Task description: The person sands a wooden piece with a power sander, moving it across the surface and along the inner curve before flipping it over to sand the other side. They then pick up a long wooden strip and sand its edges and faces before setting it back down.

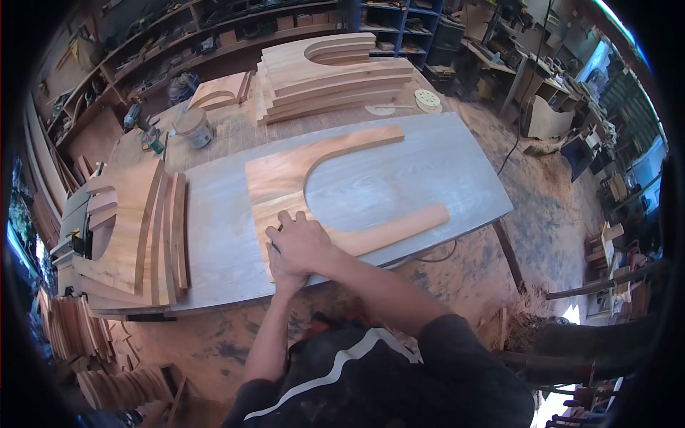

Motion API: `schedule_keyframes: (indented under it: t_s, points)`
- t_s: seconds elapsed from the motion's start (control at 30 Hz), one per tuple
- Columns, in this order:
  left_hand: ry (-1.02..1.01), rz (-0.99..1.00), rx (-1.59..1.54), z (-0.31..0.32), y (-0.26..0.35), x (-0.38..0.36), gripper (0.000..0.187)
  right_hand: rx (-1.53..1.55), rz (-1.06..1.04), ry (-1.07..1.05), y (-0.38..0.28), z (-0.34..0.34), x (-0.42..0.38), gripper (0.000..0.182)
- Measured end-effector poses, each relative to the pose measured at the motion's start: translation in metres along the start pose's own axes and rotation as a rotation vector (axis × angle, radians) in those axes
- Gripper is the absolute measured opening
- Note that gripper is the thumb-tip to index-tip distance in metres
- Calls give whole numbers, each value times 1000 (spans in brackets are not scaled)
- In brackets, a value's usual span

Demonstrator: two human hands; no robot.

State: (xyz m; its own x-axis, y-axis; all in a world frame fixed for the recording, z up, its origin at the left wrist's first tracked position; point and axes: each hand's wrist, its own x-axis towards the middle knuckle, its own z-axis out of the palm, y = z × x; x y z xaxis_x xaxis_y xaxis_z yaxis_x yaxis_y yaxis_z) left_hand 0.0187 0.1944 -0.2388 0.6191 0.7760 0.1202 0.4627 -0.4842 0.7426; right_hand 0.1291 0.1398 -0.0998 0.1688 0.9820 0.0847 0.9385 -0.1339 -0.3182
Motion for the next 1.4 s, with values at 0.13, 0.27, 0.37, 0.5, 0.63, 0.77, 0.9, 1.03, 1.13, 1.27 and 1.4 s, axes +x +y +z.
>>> schedule_keyframes:
  t_s: [0.13, 0.27, 0.37, 0.5, 0.63, 0.77, 0.9, 1.03, 1.13, 1.27, 1.4]
  points:
    - [-90, 222, 46, 32, 18, 20, 75, -58, 123, -30, 26, -17, -9, 48]
    - [-53, 192, -6, 33, 50, 33, 78, -105, 149, -50, 53, -24, -7, 53]
    - [-145, 123, -96, 16, 51, 30, 91, -133, 185, -118, 52, -41, -3, 54]
    - [43, 158, 156, -37, -12, -12, 124, -138, 208, -103, 62, -35, 13, 54]
    - [-27, 4, 176, -61, -65, -35, 121, -153, 197, -76, 60, -33, 44, 45]
    - [-69, 145, 337, -55, -80, -40, 111, -177, 173, -101, 58, -31, 74, 45]
    - [-94, 124, 343, -60, -75, -38, 108, -188, 170, -143, 42, -29, 58, 50]
    - [-111, 131, 385, -60, -75, -36, 108, -196, 175, -162, 34, -27, 48, 50]
    - [-81, 157, 370, -58, -77, -37, 108, -201, 162, -100, 44, -23, 64, 50]
    - [-63, 155, 343, -59, -78, -39, 107, -234, 139, -120, 41, -28, 75, 50]
    - [-52, 154, 318, -60, -78, -38, 107, -222, 148, -123, 34, -20, 53, 49]
